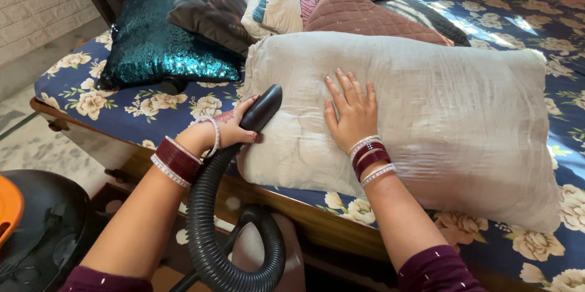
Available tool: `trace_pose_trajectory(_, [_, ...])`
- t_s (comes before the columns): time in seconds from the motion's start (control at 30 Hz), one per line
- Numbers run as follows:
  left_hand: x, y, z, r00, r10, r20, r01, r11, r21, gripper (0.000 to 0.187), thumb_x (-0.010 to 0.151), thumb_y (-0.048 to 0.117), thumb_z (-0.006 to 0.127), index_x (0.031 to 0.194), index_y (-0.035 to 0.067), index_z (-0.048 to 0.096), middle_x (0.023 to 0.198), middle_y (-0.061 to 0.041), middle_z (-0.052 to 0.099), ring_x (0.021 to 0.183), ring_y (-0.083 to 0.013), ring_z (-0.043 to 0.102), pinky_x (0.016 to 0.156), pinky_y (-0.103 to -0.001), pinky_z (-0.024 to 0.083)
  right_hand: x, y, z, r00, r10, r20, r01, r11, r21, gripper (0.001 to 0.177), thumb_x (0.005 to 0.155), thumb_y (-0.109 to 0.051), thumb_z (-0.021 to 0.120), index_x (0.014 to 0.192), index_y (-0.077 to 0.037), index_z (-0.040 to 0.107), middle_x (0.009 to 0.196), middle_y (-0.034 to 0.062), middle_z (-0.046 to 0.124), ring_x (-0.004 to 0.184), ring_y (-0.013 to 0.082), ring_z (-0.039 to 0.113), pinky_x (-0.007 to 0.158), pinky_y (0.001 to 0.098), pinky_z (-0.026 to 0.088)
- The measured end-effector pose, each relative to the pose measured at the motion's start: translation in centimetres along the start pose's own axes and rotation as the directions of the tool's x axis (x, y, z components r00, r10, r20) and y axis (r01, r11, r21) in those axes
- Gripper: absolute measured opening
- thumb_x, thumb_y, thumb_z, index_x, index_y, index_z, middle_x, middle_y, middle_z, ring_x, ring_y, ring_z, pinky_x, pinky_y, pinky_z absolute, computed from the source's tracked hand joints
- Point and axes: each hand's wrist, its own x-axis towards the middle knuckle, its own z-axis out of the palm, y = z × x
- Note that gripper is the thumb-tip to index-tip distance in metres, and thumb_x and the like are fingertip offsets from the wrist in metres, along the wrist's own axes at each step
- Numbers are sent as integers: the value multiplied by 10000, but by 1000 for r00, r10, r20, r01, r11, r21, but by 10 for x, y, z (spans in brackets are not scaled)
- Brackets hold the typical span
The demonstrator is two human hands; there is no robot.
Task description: The person uses a vacuum cleaner hose to clean a white pillow placed on a bed. They move the nozzle back and forth across the pillow's surface, occasionally adjusting the pillow's position to reach different areas.
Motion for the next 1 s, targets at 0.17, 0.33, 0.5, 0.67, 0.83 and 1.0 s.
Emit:
trace_pose_trajectory(0.17, [-17, 11, 3, 993, -120, 23, 120, 993, -15, 1093, 749, 193, 758, 1638, 303, 132, 1120, -230, 711, 692, -289, 701, 607, -389, 600, 0, 1, 1, 1000, -7, -9, 7, 1000, -13, 471, 1027, -306, 539, 1481, -185, 561, 1589, 71, 470, 1479, 255, 404, 1224, 562, 221])
trace_pose_trajectory(0.33, [-12, -12, 10, 1000, 24, -11, -23, 998, 51, 1106, 734, 238, 804, 1624, 232, 148, 1229, -206, 670, 898, -272, 730, 784, -357, 600, 0, 1, 1, 1000, -11, -14, 11, 1000, -15, 472, 1024, -304, 545, 1480, -183, 562, 1587, 72, 472, 1479, 259, 406, 1223, 564, 222])
trace_pose_trajectory(0.5, [-14, -30, 18, 983, 179, -29, -178, 983, 40, 1095, 727, 234, 823, 1604, 197, 168, 1308, -206, 625, 1101, -279, 673, 920, -355, 546, -1, 1, 1, 1000, -13, -14, 13, 1000, -10, 474, 1024, -303, 544, 1482, -182, 562, 1589, 75, 471, 1481, 259, 404, 1225, 566, 220])
trace_pose_trajectory(0.67, [-36, -13, 18, 1000, 18, -11, -16, 986, 165, 1084, 719, 299, 784, 1618, 265, 179, 1176, -208, 705, 1049, -301, 718, 938, -348, 535, -1, 1, 2, 1000, -12, -10, 12, 1000, -13, 478, 1022, -306, 543, 1483, -183, 560, 1589, 75, 469, 1482, 259, 401, 1225, 566, 216])
trace_pose_trajectory(0.83, [-51, -10, 24, 997, 78, -2, -77, 993, 95, 1055, 726, 253, 769, 1615, 259, 201, 1185, -199, 708, 1070, -276, 708, 961, -336, 515, -2, 2, 2, 1000, -7, -4, 7, 1000, -14, 477, 1024, -308, 537, 1485, -184, 557, 1593, 74, 463, 1483, 258, 395, 1225, 565, 215])
trace_pose_trajectory(1.0, [-55, -16, 31, 999, 37, 8, -38, 997, 66, 1048, 737, 194, 755, 1622, 261, 199, 1203, -192, 701, 1076, -269, 704, 968, -328, 520, -2, 2, 2, 1000, -2, -3, 2, 1000, -13, 474, 1031, -308, 530, 1488, -186, 554, 1599, 71, 459, 1484, 258, 392, 1230, 561, 212])
